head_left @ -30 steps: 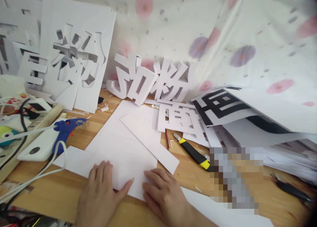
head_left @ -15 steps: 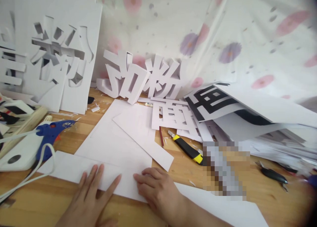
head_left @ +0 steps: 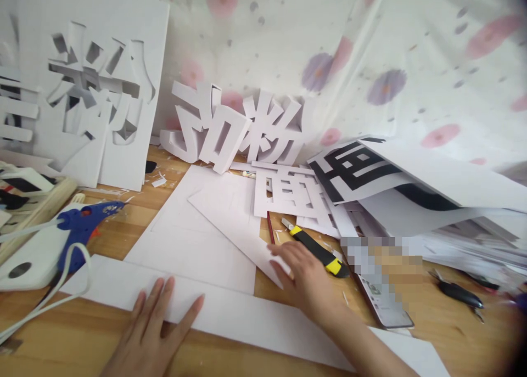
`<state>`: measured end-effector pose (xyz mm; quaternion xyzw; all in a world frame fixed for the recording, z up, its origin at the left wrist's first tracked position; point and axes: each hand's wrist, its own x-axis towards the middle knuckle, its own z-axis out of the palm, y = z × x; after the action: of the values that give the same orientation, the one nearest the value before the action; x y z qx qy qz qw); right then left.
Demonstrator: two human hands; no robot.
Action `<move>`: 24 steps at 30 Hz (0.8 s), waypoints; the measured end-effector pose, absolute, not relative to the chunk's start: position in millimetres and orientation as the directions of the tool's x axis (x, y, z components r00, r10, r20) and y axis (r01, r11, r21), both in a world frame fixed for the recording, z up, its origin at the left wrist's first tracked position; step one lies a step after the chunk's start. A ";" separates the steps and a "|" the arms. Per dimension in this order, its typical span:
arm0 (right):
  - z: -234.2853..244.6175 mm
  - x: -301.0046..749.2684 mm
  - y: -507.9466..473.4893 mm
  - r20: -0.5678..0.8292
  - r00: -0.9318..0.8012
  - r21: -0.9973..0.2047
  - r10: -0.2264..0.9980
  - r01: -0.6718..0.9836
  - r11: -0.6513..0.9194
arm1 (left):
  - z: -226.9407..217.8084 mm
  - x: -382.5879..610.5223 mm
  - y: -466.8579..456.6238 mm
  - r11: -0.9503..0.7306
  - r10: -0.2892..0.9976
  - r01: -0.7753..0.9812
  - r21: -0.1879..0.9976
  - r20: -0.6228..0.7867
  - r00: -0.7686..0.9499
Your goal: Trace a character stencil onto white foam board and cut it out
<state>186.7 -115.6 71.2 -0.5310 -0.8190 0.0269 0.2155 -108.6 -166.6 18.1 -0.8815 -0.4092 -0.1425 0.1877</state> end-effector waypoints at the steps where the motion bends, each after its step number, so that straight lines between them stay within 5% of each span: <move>1: 69.1 196.1 -110.4 0.294 -0.284 -0.201 0.912 0.915 0.350 | 17.8 -108.5 -166.6 -0.593 0.668 0.777 -0.209 0.411 0.620; 4: 60.2 216.5 -99.8 0.239 -0.156 -0.042 0.959 0.985 0.170 | 17.6 -108.2 -167.8 -0.590 0.670 0.784 -0.195 0.424 0.609; 13: 54.4 228.4 -91.9 0.197 0.018 0.093 0.980 0.995 -0.037 | 15.2 -108.8 -168.1 -0.585 0.677 0.792 -0.176 0.432 0.596; 24: 57.0 247.7 -76.2 0.089 0.127 0.060 0.988 0.989 -0.133 | 23.4 -106.9 -171.0 -0.532 0.671 0.793 -0.297 0.423 0.609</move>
<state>247.7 -76.2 57.0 -0.7507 -0.6585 -0.0533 0.0068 -106.9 -171.0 23.4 -0.8655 -0.4230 -0.1294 0.2350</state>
